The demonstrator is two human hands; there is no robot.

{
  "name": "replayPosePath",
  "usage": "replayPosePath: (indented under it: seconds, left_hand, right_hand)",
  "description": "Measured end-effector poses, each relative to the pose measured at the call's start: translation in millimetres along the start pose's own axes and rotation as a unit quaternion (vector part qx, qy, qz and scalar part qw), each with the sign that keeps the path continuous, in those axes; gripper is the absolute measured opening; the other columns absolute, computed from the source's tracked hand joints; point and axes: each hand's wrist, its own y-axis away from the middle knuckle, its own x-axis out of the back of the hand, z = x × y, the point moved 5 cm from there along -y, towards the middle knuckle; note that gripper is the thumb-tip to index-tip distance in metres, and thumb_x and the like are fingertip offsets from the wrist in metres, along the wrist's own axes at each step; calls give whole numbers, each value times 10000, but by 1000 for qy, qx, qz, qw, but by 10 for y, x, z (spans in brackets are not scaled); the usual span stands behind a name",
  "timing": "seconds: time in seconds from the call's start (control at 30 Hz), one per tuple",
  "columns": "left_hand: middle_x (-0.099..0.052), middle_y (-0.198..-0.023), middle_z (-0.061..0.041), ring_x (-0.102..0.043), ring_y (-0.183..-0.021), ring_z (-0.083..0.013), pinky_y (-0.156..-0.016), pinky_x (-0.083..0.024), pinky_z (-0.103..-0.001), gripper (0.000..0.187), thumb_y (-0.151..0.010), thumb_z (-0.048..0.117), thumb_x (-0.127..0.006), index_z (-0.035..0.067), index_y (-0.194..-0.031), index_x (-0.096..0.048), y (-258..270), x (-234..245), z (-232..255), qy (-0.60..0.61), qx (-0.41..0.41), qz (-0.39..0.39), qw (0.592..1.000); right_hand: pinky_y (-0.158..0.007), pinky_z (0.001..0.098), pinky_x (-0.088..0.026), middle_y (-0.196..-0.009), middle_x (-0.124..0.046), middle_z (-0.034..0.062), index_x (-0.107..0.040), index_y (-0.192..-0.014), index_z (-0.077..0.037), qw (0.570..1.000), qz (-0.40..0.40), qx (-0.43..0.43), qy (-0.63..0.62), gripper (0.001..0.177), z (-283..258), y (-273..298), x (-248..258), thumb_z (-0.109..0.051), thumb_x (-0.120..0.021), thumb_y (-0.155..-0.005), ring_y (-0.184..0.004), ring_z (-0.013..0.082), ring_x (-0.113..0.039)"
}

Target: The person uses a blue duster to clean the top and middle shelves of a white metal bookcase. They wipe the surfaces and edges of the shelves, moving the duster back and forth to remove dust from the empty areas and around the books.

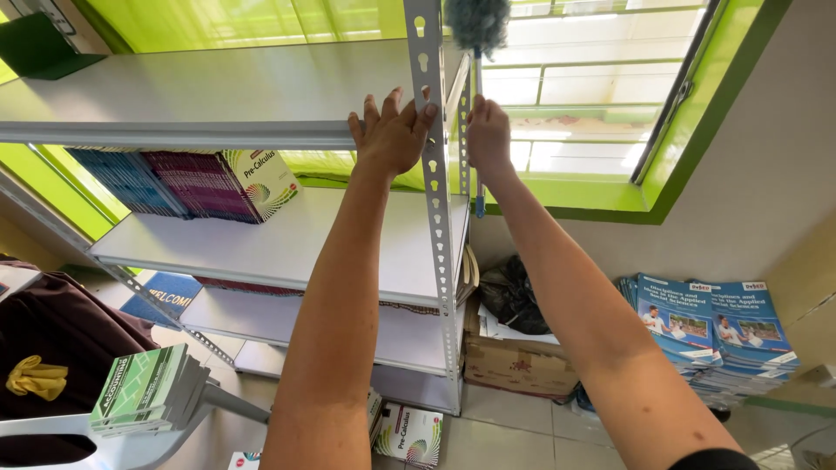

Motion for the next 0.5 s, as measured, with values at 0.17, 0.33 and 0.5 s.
replayPosePath:
  seconds: [0.17,0.33,0.5]
  left_hand:
    - [-207,-1682,-20,-40,-1558,-390,-1233,30,-596,675,-960,713,-113,486,-1550,-348,6,-34,-6,15,-2,7,1000]
    - [-162,-1700,-23,-11,-1566,-392,-1238,43,-600,651,-972,703,-125,494,-1563,-303,16,60,22,17,7,-25,1000]
    - [-58,-1705,-81,15,-1519,-428,-1166,29,-642,687,-979,673,-255,401,-1604,-169,-92,44,190,98,-4,33,995]
  right_hand:
    - [-362,272,-266,-575,-410,-36,-564,-890,-121,951,-10,-259,-167,347,-145,205,-35,-338,-391,-1098,-388,84,-312]
    - [-344,291,-261,-593,-419,-30,-530,-896,-113,987,-3,-72,-142,356,-364,268,-85,-324,-339,-1111,-405,83,-323]
    - [-335,295,-297,-589,-420,-20,-495,-855,-95,995,-42,-74,-49,369,-395,394,-110,-343,-362,-1094,-395,95,-351]
